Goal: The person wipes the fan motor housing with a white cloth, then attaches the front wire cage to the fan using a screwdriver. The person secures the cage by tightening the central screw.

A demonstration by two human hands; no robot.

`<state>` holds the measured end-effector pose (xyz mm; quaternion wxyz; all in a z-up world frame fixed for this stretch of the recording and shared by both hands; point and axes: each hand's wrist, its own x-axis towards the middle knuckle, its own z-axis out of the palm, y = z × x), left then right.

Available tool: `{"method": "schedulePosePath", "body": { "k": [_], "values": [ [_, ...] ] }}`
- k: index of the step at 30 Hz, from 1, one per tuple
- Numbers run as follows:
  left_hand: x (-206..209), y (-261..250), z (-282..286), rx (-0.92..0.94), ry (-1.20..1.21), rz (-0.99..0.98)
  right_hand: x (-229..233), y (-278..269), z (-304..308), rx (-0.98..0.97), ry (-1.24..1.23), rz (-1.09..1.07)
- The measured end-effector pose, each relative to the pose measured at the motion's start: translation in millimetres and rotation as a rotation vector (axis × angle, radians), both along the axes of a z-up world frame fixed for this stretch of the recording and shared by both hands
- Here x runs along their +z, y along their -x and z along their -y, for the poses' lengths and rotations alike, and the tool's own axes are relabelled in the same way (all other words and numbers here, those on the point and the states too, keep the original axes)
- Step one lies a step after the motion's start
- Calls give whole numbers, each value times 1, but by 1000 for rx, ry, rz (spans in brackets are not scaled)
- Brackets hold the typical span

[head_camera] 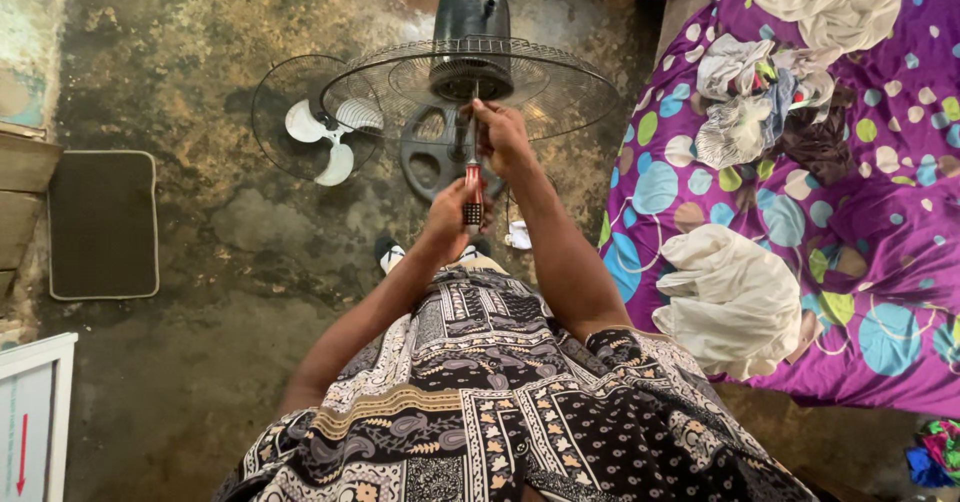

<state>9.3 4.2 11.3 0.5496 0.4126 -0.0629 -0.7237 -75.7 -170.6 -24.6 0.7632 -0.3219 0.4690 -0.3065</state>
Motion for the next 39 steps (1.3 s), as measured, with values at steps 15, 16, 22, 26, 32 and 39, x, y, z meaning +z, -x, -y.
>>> {"method": "schedulePosePath", "body": {
  "k": [15, 16, 22, 26, 32, 39],
  "values": [
    [31, 4, 12, -1, -97, -77, 11, -11, -3, -27, 163, -192],
    [31, -1, 11, -40, -88, -212, 11, -11, -1, -30, 128, -157],
    [2, 14, 11, 32, 64, 131, 4, -10, 5, -23, 82, -49],
    [-6, 30, 14, 92, 115, 377, 1, -9, 4, 4, 85, -32],
    [6, 30, 17, 77, 62, 402, 7, -7, 5, 18, 89, -8],
    [12, 8, 10, -71, 1, 189, 22, 1, -2, 82, 104, -104]
  ]
}}
